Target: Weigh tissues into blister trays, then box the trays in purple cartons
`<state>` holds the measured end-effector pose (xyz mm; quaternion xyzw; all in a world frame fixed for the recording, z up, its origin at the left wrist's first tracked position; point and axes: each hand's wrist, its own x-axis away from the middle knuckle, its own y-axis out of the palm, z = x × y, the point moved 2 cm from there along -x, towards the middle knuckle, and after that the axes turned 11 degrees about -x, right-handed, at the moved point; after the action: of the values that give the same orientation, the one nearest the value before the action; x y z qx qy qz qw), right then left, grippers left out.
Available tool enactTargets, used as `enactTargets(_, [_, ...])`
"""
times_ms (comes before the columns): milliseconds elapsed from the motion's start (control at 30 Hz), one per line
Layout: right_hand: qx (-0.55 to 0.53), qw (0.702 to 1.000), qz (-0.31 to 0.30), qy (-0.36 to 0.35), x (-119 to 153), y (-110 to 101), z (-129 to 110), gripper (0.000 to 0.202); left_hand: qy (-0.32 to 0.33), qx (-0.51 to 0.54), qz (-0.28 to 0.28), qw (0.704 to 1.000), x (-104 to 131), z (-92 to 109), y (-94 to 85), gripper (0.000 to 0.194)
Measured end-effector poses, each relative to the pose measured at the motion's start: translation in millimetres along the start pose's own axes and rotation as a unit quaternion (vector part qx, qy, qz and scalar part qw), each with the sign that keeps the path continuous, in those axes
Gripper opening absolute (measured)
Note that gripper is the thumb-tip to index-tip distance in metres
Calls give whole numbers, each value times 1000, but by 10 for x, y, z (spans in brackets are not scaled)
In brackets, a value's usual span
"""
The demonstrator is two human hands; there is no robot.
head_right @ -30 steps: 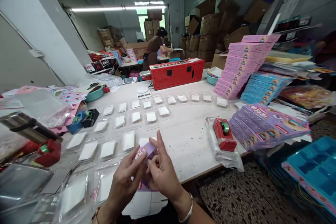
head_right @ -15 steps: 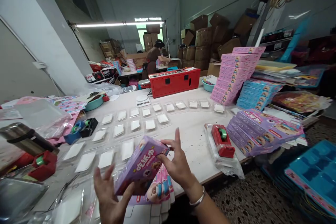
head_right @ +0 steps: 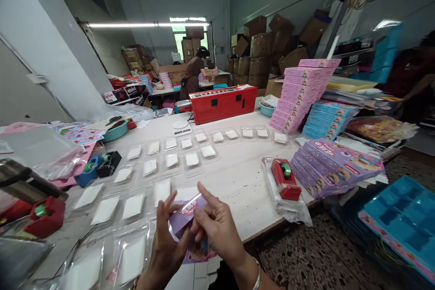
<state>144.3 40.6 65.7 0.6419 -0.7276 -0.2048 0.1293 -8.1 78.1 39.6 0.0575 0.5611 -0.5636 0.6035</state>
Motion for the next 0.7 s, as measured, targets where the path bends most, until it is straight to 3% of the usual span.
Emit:
enactTargets(67, [-25, 999, 3, 39, 6, 70, 87, 90, 53, -31, -12, 998, -39, -2, -20, 63])
enactTargets(167, [-19, 998, 24, 47, 17, 27, 367, 103, 124, -67, -65, 988, -142, -53, -71, 39])
enactTargets(267, [-19, 997, 70, 27, 33, -149, 716, 110, 130, -63, -109, 983, -178, -152, -110, 44])
enactTargets(333, [-43, 996, 78, 24, 67, -255, 825, 111, 129, -63, -134, 981, -141, -213, -108, 50])
enactTargets(433, [-70, 997, 37, 7, 202, -304, 642, 98, 81, -51, -145, 985, -65, -263, -95, 62])
enactTargets(567, [-97, 994, -4, -53, 375, -267, 85, 83, -34, -13, -155, 987, -40, -186, -85, 78])
enactTargets(700, [-119, 989, -31, -79, 357, -199, -156, 78, -42, -20, -93, 995, -81, -42, -96, 67])
